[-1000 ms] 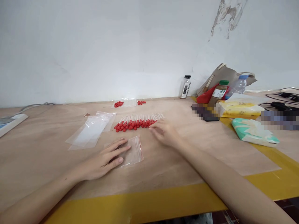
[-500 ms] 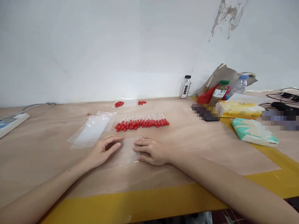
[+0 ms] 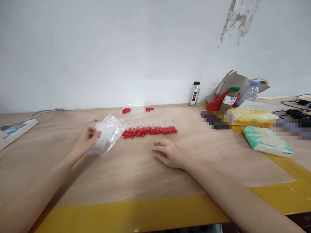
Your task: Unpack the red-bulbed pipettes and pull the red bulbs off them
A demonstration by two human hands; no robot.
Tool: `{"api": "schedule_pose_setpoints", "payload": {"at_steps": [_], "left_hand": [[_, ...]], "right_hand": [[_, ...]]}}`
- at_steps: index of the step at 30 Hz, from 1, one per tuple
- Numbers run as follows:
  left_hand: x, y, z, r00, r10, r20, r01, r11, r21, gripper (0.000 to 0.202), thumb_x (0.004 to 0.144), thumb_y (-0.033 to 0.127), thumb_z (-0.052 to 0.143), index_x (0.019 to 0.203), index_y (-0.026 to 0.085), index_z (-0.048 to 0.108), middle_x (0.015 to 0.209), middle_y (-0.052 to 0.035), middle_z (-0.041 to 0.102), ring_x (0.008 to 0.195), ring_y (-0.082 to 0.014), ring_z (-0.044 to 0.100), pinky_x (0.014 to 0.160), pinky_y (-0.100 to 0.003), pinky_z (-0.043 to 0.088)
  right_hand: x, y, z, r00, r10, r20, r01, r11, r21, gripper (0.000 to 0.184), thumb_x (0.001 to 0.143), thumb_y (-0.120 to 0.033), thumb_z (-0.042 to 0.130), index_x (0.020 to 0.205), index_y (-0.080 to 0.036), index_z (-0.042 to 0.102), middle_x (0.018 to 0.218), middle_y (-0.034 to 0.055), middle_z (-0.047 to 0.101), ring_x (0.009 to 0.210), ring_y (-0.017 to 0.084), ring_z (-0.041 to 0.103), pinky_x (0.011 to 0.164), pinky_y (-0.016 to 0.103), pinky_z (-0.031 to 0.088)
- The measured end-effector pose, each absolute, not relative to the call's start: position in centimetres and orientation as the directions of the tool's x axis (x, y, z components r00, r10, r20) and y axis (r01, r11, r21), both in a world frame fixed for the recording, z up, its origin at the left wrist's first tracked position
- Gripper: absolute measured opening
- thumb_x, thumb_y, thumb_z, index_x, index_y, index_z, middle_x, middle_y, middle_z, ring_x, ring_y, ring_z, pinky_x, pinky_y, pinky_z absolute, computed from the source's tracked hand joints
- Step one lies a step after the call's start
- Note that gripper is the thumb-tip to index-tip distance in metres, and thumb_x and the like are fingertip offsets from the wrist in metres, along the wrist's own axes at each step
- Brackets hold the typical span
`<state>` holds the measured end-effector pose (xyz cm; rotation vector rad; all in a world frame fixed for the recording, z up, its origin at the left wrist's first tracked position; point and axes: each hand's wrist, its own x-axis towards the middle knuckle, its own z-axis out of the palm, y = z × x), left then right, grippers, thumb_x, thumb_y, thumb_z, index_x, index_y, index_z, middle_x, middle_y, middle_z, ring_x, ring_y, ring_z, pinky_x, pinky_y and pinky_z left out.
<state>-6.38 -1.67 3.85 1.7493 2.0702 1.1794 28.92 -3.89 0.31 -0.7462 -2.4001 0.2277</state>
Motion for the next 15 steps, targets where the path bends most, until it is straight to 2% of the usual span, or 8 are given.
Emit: {"api": "schedule_pose_setpoints", "payload": {"at_steps": [2, 4, 6, 8, 10, 11, 13, 15], "left_hand": [[-8.8, -0.8, 4.0, -0.359, 0.865, 0.352, 0.802, 0.092, 0.590, 0.026, 0.082, 0.040, 0.044, 0.097, 0.018, 0.041, 0.071, 0.0026, 0.052, 0.073, -0.0182, 0.055, 0.063, -0.031, 0.040], [-10.3, -0.4, 3.8, -0.401, 0.856, 0.326, 0.829, 0.188, 0.526, 0.027, 0.082, 0.038, 0.042, 0.099, 0.018, 0.039, 0.071, 0.0039, 0.050, 0.078, -0.0221, 0.057, 0.066, -0.034, 0.041], [-10.7, -0.4, 3.3, -0.424, 0.856, 0.296, 0.844, 0.255, 0.472, 0.029, 0.080, 0.034, 0.044, 0.101, 0.015, 0.039, 0.074, 0.0009, 0.053, 0.083, -0.0274, 0.058, 0.068, -0.039, 0.042], [-10.3, -0.5, 2.9, -0.450, 0.842, 0.297, 0.852, 0.306, 0.424, 0.034, 0.077, 0.030, 0.049, 0.103, 0.011, 0.039, 0.088, -0.0095, 0.057, 0.094, -0.0350, 0.055, 0.074, -0.047, 0.041], [-9.4, -0.8, 2.8, -0.449, 0.803, 0.393, 0.882, 0.327, 0.339, 0.039, 0.075, 0.028, 0.051, 0.107, 0.008, 0.040, 0.107, -0.0218, 0.051, 0.107, -0.0421, 0.045, 0.082, -0.055, 0.037], [-8.8, -1.0, 2.9, -0.422, 0.774, 0.472, 0.903, 0.313, 0.294, 0.041, 0.076, 0.028, 0.050, 0.110, 0.007, 0.041, 0.113, -0.0248, 0.046, 0.112, -0.0438, 0.040, 0.085, -0.057, 0.034], [-7.3, -1.7, 3.3, -0.302, 0.727, 0.617, 0.953, 0.206, 0.223, 0.041, 0.079, 0.030, 0.047, 0.113, 0.008, 0.042, 0.117, -0.0235, 0.044, 0.115, -0.0415, 0.038, 0.090, -0.056, 0.033], [-5.4, -2.7, 3.7, -0.094, 0.747, 0.658, 0.979, -0.049, 0.196, 0.037, 0.082, 0.032, 0.045, 0.113, 0.011, 0.045, 0.113, -0.0171, 0.050, 0.112, -0.0331, 0.044, 0.093, -0.048, 0.035]], "right_hand": [[29.4, -3.5, 0.3, -0.659, 0.574, 0.487, 0.483, 0.818, -0.312, 0.027, 0.085, -0.028, 0.048, 0.105, -0.019, 0.063, 0.108, 0.0121, 0.059, 0.100, 0.021, 0.054, 0.086, 0.039, 0.046], [29.6, -3.2, 0.3, -0.649, 0.597, 0.471, 0.508, 0.801, -0.315, 0.028, 0.085, -0.029, 0.048, 0.105, -0.019, 0.063, 0.106, 0.0122, 0.059, 0.100, 0.021, 0.054, 0.086, 0.039, 0.046], [29.7, -3.0, 0.1, -0.630, 0.631, 0.454, 0.535, 0.775, -0.334, 0.030, 0.085, -0.031, 0.048, 0.108, -0.019, 0.062, 0.108, 0.0122, 0.058, 0.101, 0.021, 0.054, 0.087, 0.039, 0.046], [29.7, -2.9, -0.1, -0.614, 0.661, 0.431, 0.558, 0.750, -0.356, 0.032, 0.085, -0.033, 0.047, 0.111, -0.020, 0.061, 0.112, 0.0118, 0.058, 0.104, 0.022, 0.053, 0.090, 0.039, 0.045], [29.6, -2.9, -0.2, -0.605, 0.685, 0.405, 0.576, 0.728, -0.372, 0.034, 0.085, -0.034, 0.046, 0.113, -0.020, 0.060, 0.115, 0.0114, 0.057, 0.106, 0.021, 0.053, 0.092, 0.039, 0.044], [29.6, -2.9, -0.2, -0.601, 0.694, 0.396, 0.583, 0.720, -0.378, 0.035, 0.086, -0.034, 0.046, 0.114, -0.019, 0.060, 0.116, 0.0113, 0.056, 0.107, 0.021, 0.052, 0.094, 0.039, 0.043], [29.6, -2.9, -0.3, -0.598, 0.705, 0.381, 0.592, 0.709, -0.384, 0.036, 0.086, -0.035, 0.045, 0.115, -0.018, 0.059, 0.118, 0.0115, 0.055, 0.109, 0.021, 0.051, 0.095, 0.039, 0.042], [29.7, -2.9, -0.3, -0.597, 0.712, 0.368, 0.600, 0.702, -0.385, 0.037, 0.086, -0.036, 0.045, 0.115, -0.018, 0.059, 0.119, 0.0118, 0.055, 0.110, 0.021, 0.051, 0.096, 0.039, 0.041]]}}
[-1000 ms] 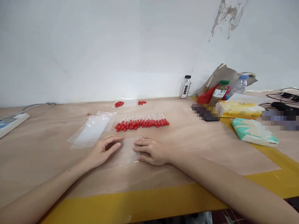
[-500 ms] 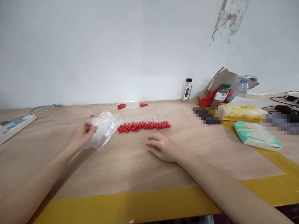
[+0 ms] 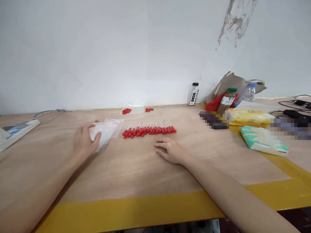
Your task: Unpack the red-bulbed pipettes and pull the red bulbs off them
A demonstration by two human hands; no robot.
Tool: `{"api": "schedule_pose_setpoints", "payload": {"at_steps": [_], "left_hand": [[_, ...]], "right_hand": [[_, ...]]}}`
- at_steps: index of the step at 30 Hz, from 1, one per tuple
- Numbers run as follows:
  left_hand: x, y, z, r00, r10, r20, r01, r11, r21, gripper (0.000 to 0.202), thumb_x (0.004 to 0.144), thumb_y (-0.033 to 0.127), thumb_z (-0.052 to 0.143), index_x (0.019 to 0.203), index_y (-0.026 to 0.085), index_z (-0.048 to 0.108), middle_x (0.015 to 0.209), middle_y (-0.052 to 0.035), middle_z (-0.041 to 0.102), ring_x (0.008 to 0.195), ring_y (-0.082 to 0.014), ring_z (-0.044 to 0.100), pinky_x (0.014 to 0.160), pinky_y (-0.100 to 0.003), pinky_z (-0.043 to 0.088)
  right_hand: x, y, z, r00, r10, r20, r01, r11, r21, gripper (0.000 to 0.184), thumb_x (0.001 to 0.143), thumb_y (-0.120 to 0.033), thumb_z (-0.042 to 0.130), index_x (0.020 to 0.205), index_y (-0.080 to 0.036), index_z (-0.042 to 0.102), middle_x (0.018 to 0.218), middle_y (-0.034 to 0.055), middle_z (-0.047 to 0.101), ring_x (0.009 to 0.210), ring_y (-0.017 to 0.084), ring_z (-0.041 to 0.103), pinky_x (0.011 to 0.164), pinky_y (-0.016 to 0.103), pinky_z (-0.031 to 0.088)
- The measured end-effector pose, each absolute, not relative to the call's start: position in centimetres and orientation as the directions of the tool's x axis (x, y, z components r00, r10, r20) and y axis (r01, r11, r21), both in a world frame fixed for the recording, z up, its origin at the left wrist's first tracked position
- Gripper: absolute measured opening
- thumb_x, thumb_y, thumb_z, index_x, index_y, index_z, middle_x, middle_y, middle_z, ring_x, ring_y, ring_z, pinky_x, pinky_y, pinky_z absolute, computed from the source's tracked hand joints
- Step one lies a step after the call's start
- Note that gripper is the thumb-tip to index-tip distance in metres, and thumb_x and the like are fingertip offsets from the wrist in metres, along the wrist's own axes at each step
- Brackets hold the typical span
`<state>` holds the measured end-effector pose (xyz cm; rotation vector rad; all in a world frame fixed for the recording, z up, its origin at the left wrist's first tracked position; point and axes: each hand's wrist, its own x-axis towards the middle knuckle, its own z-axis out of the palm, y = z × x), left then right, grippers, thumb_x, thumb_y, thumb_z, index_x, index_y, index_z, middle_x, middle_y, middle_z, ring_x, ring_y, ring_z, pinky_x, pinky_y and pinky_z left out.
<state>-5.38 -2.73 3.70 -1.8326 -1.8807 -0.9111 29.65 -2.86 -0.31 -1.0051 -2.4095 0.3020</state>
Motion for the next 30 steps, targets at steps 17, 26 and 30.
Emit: {"api": "schedule_pose_setpoints", "payload": {"at_steps": [17, 26, 30], "left_hand": [[2.4, -1.3, 2.5, 0.348, 0.766, 0.540, 0.817, -0.531, 0.226, 0.023, 0.083, 0.037, 0.048, 0.090, 0.020, 0.062, 0.094, -0.0058, 0.059, 0.093, -0.0212, 0.052, 0.086, -0.037, 0.040], [5.6, 3.9, 2.7, 0.031, 0.935, 0.354, 0.943, -0.144, 0.299, 0.036, 0.081, 0.048, 0.044, 0.070, 0.019, 0.063, 0.116, -0.0112, 0.051, 0.114, -0.0315, 0.037, 0.093, -0.048, 0.030], [5.6, 3.5, 2.6, -0.037, 0.925, 0.377, 0.941, -0.095, 0.326, 0.033, 0.083, 0.040, 0.040, 0.073, 0.019, 0.063, 0.121, -0.0131, 0.047, 0.117, -0.0324, 0.034, 0.093, -0.048, 0.029]], "right_hand": [[29.8, -2.3, -0.5, -0.560, 0.722, 0.406, 0.630, 0.690, -0.356, 0.035, 0.085, -0.035, 0.047, 0.113, -0.019, 0.060, 0.117, 0.0108, 0.055, 0.108, 0.021, 0.051, 0.094, 0.037, 0.042], [29.9, -2.2, -0.5, -0.582, 0.687, 0.435, 0.618, 0.721, -0.314, 0.034, 0.086, -0.035, 0.046, 0.112, -0.019, 0.060, 0.115, 0.0110, 0.056, 0.106, 0.021, 0.052, 0.092, 0.039, 0.044], [29.9, -2.1, -0.5, -0.595, 0.674, 0.437, 0.611, 0.733, -0.298, 0.033, 0.085, -0.035, 0.047, 0.110, -0.018, 0.060, 0.112, 0.0110, 0.056, 0.104, 0.021, 0.052, 0.091, 0.039, 0.044]]}}
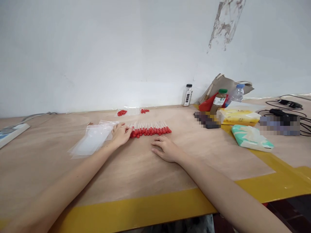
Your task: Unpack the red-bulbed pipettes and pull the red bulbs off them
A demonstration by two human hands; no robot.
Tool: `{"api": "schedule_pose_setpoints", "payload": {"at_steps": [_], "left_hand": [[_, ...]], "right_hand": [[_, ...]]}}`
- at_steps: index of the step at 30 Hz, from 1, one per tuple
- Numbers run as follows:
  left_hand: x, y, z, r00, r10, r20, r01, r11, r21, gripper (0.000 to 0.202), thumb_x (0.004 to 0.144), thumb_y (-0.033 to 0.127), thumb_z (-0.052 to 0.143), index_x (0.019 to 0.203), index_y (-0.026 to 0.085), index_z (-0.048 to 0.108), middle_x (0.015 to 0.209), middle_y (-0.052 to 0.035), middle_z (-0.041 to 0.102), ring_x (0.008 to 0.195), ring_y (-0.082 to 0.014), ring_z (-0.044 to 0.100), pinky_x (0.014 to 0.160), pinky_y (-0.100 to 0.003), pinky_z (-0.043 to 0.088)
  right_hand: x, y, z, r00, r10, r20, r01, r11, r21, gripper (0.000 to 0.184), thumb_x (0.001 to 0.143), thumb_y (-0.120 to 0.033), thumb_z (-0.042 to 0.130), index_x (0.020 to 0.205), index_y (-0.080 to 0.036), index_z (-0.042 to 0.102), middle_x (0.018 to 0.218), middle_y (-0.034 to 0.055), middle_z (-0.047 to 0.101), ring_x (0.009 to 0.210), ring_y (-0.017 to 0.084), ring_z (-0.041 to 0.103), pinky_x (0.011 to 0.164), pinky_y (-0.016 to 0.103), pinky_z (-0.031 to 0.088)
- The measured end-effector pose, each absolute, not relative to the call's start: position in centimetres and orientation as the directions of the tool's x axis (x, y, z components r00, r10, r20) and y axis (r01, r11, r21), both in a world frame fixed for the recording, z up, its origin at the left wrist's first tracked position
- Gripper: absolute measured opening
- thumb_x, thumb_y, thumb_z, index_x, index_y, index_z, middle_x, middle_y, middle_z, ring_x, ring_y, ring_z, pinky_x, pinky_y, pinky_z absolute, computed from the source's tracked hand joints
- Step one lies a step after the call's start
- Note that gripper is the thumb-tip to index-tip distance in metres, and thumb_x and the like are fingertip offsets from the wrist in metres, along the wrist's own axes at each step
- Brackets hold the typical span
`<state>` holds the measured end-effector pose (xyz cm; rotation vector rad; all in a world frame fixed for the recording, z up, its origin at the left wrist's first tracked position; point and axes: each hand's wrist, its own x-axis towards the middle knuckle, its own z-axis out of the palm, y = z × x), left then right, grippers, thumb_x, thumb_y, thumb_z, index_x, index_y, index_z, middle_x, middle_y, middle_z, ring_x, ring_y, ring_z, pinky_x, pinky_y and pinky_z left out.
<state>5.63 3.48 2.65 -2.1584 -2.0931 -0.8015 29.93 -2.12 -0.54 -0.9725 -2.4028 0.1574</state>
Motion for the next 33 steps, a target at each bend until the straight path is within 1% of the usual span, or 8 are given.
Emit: {"api": "schedule_pose_setpoints", "payload": {"at_steps": [4, 7, 10, 15, 18, 21, 26, 33], "left_hand": [[4.6, 1.2, 3.1, -0.013, 0.849, 0.529, 0.932, -0.182, 0.314, 0.024, 0.084, 0.033, 0.041, 0.077, 0.018, 0.058, 0.111, -0.0115, 0.053, 0.109, -0.0287, 0.041, 0.089, -0.043, 0.032], [3.6, -1.1, 3.1, 0.281, 0.781, 0.558, 0.879, -0.443, 0.177, 0.018, 0.085, 0.031, 0.042, 0.081, 0.018, 0.053, 0.090, -0.0059, 0.059, 0.092, -0.0218, 0.050, 0.083, -0.038, 0.033], [3.2, -3.0, 2.4, 0.510, 0.701, 0.499, 0.787, -0.614, 0.057, 0.015, 0.086, 0.029, 0.043, 0.084, 0.018, 0.052, 0.082, -0.0028, 0.060, 0.086, -0.0195, 0.052, 0.082, -0.038, 0.031], [3.5, -3.9, 1.3, 0.548, 0.637, 0.542, 0.746, -0.665, 0.027, 0.014, 0.087, 0.029, 0.043, 0.083, 0.019, 0.053, 0.080, -0.0015, 0.061, 0.083, -0.0179, 0.053, 0.085, -0.038, 0.027], [3.6, -3.8, 1.3, 0.547, 0.622, 0.560, 0.743, -0.669, 0.017, 0.015, 0.087, 0.029, 0.044, 0.082, 0.018, 0.053, 0.079, -0.0017, 0.062, 0.083, -0.0180, 0.053, 0.085, -0.038, 0.027], [3.7, -3.7, 1.5, 0.537, 0.640, 0.550, 0.754, -0.656, 0.027, 0.016, 0.087, 0.030, 0.044, 0.084, 0.018, 0.055, 0.082, -0.0027, 0.063, 0.085, -0.0184, 0.053, 0.085, -0.037, 0.028], [4.2, -3.1, 1.5, 0.572, 0.659, 0.489, 0.709, -0.697, 0.110, 0.026, 0.088, 0.038, 0.044, 0.103, 0.021, 0.057, 0.098, -0.0042, 0.064, 0.093, -0.0185, 0.052, 0.085, -0.035, 0.031], [3.9, -2.8, 1.0, 0.581, 0.660, 0.477, 0.678, -0.716, 0.165, 0.027, 0.090, 0.035, 0.040, 0.085, 0.021, 0.062, 0.079, -0.0015, 0.064, 0.075, -0.0152, 0.052, 0.078, -0.032, 0.033]], "right_hand": [[29.7, -2.5, -0.4, -0.520, 0.651, 0.553, 0.604, 0.738, -0.301, 0.033, 0.083, -0.032, 0.050, 0.113, -0.018, 0.057, 0.110, 0.0108, 0.056, 0.102, 0.020, 0.053, 0.089, 0.038, 0.046], [29.1, -2.9, 0.0, -0.362, 0.565, 0.741, 0.642, 0.728, -0.242, 0.047, 0.081, -0.033, 0.053, 0.125, -0.017, 0.046, 0.117, 0.0133, 0.051, 0.110, 0.022, 0.048, 0.094, 0.040, 0.042], [28.3, -3.2, 0.2, -0.373, 0.453, 0.810, 0.662, 0.742, -0.110, 0.050, 0.080, -0.038, 0.055, 0.126, -0.019, 0.045, 0.122, 0.0133, 0.049, 0.113, 0.024, 0.045, 0.095, 0.042, 0.038], [27.0, -2.2, 0.2, -0.553, 0.423, 0.717, 0.614, 0.789, 0.008, 0.032, 0.084, -0.038, 0.052, 0.109, -0.019, 0.059, 0.094, 0.0078, 0.064, 0.097, 0.021, 0.051, 0.086, 0.038, 0.038], [26.4, -1.2, 0.1, -0.607, 0.428, 0.670, 0.601, 0.798, 0.035, 0.026, 0.087, -0.035, 0.047, 0.096, -0.019, 0.066, 0.076, 0.0054, 0.063, 0.083, 0.018, 0.051, 0.078, 0.034, 0.036], [26.0, -0.6, 0.0, -0.649, 0.460, 0.606, 0.599, 0.800, 0.033, 0.029, 0.089, -0.034, 0.043, 0.093, -0.018, 0.067, 0.074, 0.0054, 0.060, 0.075, 0.016, 0.048, 0.070, 0.030, 0.034], [25.7, -1.1, -0.3, -0.607, 0.542, 0.581, 0.637, 0.769, -0.051, 0.033, 0.091, -0.032, 0.037, 0.090, -0.017, 0.066, 0.072, 0.0050, 0.056, 0.072, 0.015, 0.047, 0.067, 0.029, 0.031], [25.5, -2.1, 0.3, -0.636, 0.490, 0.596, 0.590, 0.807, -0.034, 0.032, 0.091, -0.029, 0.037, 0.079, -0.017, 0.064, 0.066, 0.0032, 0.057, 0.067, 0.013, 0.046, 0.068, 0.030, 0.027]]}}
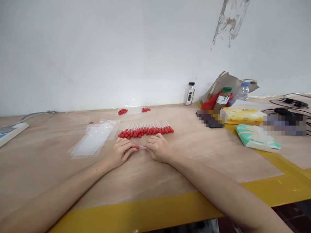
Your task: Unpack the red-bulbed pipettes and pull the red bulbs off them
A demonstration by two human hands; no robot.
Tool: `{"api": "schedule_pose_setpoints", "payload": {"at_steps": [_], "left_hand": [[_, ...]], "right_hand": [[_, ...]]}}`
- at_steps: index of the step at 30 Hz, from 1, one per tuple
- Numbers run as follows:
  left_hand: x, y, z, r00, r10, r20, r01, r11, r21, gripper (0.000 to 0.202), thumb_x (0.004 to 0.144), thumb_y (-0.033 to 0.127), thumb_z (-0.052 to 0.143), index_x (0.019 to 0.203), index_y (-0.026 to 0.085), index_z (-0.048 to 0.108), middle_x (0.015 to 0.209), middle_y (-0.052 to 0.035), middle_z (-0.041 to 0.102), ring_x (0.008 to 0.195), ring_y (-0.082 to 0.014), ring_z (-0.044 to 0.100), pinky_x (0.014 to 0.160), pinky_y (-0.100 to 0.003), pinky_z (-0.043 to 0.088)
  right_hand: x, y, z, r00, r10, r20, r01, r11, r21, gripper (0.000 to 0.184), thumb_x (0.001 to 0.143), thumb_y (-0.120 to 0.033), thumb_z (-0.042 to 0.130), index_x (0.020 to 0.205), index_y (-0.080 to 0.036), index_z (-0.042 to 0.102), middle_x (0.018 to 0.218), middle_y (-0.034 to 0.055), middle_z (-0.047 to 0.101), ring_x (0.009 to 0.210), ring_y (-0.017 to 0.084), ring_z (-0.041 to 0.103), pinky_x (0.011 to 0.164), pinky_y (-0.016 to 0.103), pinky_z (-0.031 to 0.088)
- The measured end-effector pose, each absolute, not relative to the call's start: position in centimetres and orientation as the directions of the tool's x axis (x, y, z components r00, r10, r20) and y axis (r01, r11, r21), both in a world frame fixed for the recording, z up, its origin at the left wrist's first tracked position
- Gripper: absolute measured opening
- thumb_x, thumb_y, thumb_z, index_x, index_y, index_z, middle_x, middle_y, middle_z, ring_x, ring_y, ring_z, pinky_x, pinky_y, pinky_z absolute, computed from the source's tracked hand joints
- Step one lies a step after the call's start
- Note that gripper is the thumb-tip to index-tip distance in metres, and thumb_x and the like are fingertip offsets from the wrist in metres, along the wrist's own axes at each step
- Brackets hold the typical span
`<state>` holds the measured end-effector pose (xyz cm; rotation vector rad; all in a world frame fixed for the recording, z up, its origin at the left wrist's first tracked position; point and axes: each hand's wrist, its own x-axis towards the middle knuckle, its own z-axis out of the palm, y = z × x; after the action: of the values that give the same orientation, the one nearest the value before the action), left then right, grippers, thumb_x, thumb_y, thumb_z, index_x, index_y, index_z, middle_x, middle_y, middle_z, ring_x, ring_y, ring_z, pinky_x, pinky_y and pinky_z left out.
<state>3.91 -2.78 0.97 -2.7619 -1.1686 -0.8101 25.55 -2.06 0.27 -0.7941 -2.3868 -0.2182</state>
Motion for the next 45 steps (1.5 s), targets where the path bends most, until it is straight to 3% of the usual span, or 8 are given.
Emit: {"api": "schedule_pose_setpoints", "payload": {"at_steps": [9, 14, 19, 24, 30, 34, 38, 45], "left_hand": [[3.4, -2.9, 0.9, 0.581, 0.667, 0.466, 0.688, -0.709, 0.155, 0.031, 0.091, 0.031, 0.037, 0.073, 0.020, 0.059, 0.071, -0.0026, 0.060, 0.072, -0.0162, 0.050, 0.074, -0.034, 0.034], [1.6, -3.3, 1.4, 0.467, 0.740, 0.484, 0.729, -0.632, 0.263, 0.028, 0.089, 0.033, 0.039, 0.079, 0.020, 0.061, 0.074, -0.0035, 0.060, 0.073, -0.0167, 0.053, 0.072, -0.031, 0.040], [0.6, -3.4, 2.2, 0.270, 0.808, 0.524, 0.757, -0.514, 0.403, 0.026, 0.085, 0.035, 0.043, 0.091, 0.021, 0.064, 0.091, -0.0054, 0.059, 0.081, -0.0170, 0.056, 0.070, -0.028, 0.046], [-1.0, -2.7, 2.7, 0.141, 0.871, 0.472, 0.877, -0.331, 0.349, 0.028, 0.078, 0.029, 0.044, 0.099, 0.021, 0.060, 0.085, -0.0033, 0.056, 0.067, -0.0152, 0.055, 0.066, -0.028, 0.047], [-1.7, -1.8, 1.6, 0.075, 0.868, 0.492, 0.884, -0.286, 0.370, 0.014, 0.076, 0.034, 0.049, 0.079, 0.020, 0.051, 0.079, -0.0014, 0.056, 0.065, -0.0143, 0.055, 0.063, -0.027, 0.046], [-1.6, -1.5, 1.2, 0.008, 0.915, 0.404, 0.860, -0.213, 0.464, 0.018, 0.071, 0.037, 0.054, 0.073, 0.021, 0.049, 0.070, 0.0009, 0.056, 0.060, -0.0140, 0.055, 0.058, -0.026, 0.045], [-1.7, -1.4, 1.0, -0.023, 0.929, 0.370, 0.818, -0.195, 0.541, 0.023, 0.067, 0.041, 0.059, 0.073, 0.021, 0.048, 0.064, 0.0026, 0.056, 0.057, -0.0130, 0.054, 0.056, -0.025, 0.044], [-1.6, -1.3, 1.6, -0.083, 0.922, 0.377, 0.801, -0.163, 0.575, 0.030, 0.067, 0.047, 0.060, 0.077, 0.021, 0.051, 0.074, 0.0008, 0.060, 0.059, -0.0127, 0.053, 0.057, -0.024, 0.044]], "right_hand": [[25.9, -2.1, 0.1, -0.636, 0.451, 0.627, 0.575, 0.818, -0.005, 0.034, 0.090, -0.028, 0.038, 0.067, -0.016, 0.062, 0.061, 0.0028, 0.056, 0.063, 0.013, 0.044, 0.065, 0.029, 0.026], [28.4, -1.4, -0.3, -0.536, 0.581, 0.613, 0.646, 0.749, -0.145, 0.030, 0.090, -0.029, 0.040, 0.082, -0.018, 0.067, 0.069, 0.0048, 0.063, 0.067, 0.014, 0.052, 0.065, 0.029, 0.029], [28.0, -1.3, -0.5, -0.429, 0.654, 0.623, 0.672, 0.692, -0.263, 0.028, 0.089, -0.034, 0.042, 0.097, -0.022, 0.066, 0.082, 0.0039, 0.068, 0.069, 0.012, 0.058, 0.066, 0.027, 0.032], [25.7, -1.6, -0.2, -0.397, 0.672, 0.625, 0.761, 0.621, -0.185, 0.023, 0.083, -0.017, 0.043, 0.095, -0.015, 0.062, 0.078, 0.0050, 0.068, 0.073, 0.016, 0.060, 0.067, 0.029, 0.031], [24.0, -1.5, 0.2, -0.482, 0.678, 0.555, 0.780, 0.621, -0.082, 0.020, 0.081, -0.012, 0.043, 0.083, -0.014, 0.062, 0.077, 0.0074, 0.066, 0.072, 0.017, 0.057, 0.069, 0.031, 0.029], [23.7, -1.9, 0.3, -0.508, 0.673, 0.537, 0.744, 0.657, -0.119, 0.018, 0.082, -0.027, 0.049, 0.089, -0.016, 0.063, 0.084, 0.0071, 0.065, 0.080, 0.018, 0.053, 0.073, 0.032, 0.029], [23.9, -2.3, 0.7, -0.534, 0.678, 0.505, 0.725, 0.675, -0.140, 0.039, 0.077, -0.048, 0.055, 0.100, -0.017, 0.061, 0.092, 0.0083, 0.063, 0.086, 0.021, 0.049, 0.077, 0.035, 0.029], [24.1, -2.3, 0.7, -0.541, 0.695, 0.474, 0.716, 0.676, -0.174, 0.047, 0.076, -0.055, 0.053, 0.104, -0.018, 0.061, 0.098, 0.0090, 0.060, 0.091, 0.022, 0.048, 0.082, 0.037, 0.029]]}}
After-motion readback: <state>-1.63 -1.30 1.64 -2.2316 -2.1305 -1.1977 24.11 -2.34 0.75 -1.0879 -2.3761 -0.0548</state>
